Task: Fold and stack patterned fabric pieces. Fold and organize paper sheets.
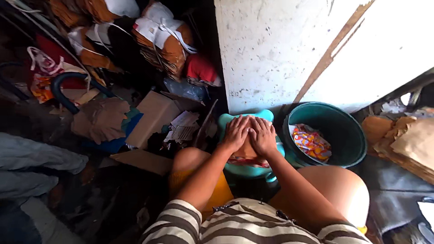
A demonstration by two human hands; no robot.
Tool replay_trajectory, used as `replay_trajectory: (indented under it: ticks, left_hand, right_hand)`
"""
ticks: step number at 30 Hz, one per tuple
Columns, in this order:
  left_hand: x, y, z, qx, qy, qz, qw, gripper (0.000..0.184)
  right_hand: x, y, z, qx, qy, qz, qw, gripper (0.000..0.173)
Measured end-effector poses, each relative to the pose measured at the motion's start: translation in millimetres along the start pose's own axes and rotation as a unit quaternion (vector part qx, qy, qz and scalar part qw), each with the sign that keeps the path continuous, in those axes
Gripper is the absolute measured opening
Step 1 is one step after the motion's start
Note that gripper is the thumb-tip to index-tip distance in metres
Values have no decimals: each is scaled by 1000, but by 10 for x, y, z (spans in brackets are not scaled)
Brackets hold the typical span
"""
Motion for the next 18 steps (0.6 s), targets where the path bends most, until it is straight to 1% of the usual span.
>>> replay_trajectory:
  ticks: [2,4,6,8,11,14,16,18]
  left_hand:
    - [-34,-46,5,4,9,-3,1000,52]
    - [-52,-109,6,20,3,-15,1000,52]
    - [-81,-196,51,10,-13,-31,999,54]
    - [-135,-335,185,-24,0,-18,1000,59]
    - [-191,-438,519,-88,89,28,992,61]
    - [-203,-209,748,-133,169,9,977,63]
    - [-202,9,701,-170,188,-3,967,67]
    - [-205,61,639,-182,195,12,964,73]
  right_hand:
    - [-37,-41,-7,-12,8,-35,999,61]
    - [-69,-144,-14,-44,6,-76,996,59]
    - [-98,-391,76,-97,1,-60,993,57]
    - [-138,-822,275,-112,12,-5,994,56]
    - [-95,-1569,707,-85,47,98,990,54]
    - [183,-2150,1295,-61,132,164,976,50]
    - [479,-2414,1731,-37,191,206,959,50]
    - [818,-2621,2099,4,244,246,938,49]
Point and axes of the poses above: each hand's wrist, its own x-axis away from the middle knuckle, its own y-axis out of the palm, z = x × y, the point moved 8 cm from there along -x, towards the middle knuckle, and after that the axes turned 6 degrees about -x, right-handed, at the moved point
